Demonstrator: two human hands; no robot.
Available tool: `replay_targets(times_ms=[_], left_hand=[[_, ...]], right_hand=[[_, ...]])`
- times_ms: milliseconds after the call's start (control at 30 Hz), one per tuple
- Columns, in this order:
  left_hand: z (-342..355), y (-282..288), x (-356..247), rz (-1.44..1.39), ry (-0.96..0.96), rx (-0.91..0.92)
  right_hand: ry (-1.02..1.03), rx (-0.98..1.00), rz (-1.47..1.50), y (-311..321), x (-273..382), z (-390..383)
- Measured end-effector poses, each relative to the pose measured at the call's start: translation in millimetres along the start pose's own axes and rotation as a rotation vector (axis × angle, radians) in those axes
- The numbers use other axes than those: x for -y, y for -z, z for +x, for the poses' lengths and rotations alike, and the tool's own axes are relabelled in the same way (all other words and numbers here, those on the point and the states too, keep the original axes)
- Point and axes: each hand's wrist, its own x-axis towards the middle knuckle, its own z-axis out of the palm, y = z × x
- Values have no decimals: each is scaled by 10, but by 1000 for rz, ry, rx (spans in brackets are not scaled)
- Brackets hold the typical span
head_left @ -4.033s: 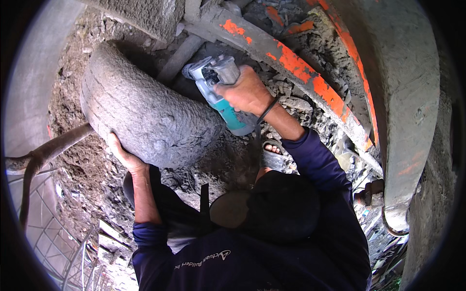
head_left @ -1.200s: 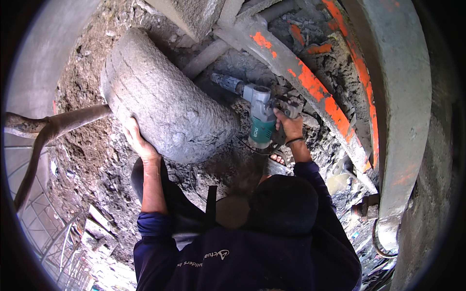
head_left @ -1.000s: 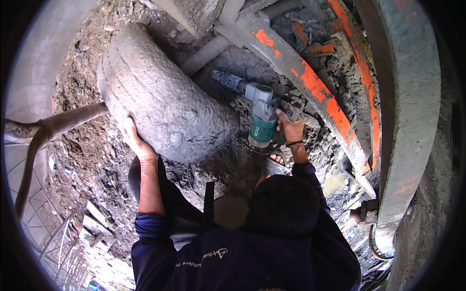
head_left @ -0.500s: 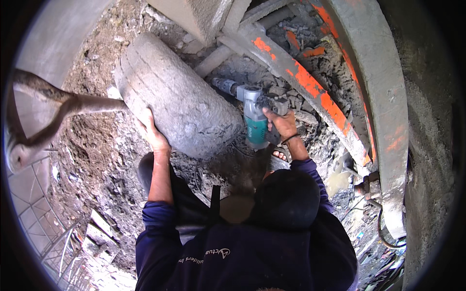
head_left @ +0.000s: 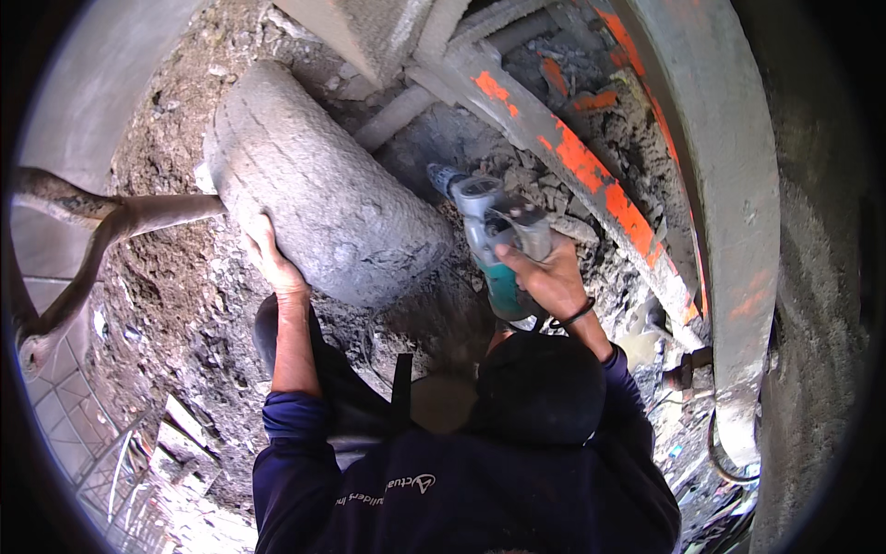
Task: The person uses a handheld power grinder to smooth the surface of a large, curved stone object. They hold the stone steady with one hand while operating the grinder with the other, moving it along the surface to remove material.
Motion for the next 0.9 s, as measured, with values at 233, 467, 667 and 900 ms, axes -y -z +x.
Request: replay_targets(times_ms=[233,467,667,900], left_hand=[[-22,-9,-28,-41,45,6],[-56,-29,-47,-77,27,54],[-88,194,36,-18,25,53],[-90,40,-36,-75,72,29]], right_hand=[[-9,67,54,72,401,-124],[45,-30,164,-47,-31,227],[-95,-258,444,60,-1434,523],[-264,-310,662,-62,-1891,439]])
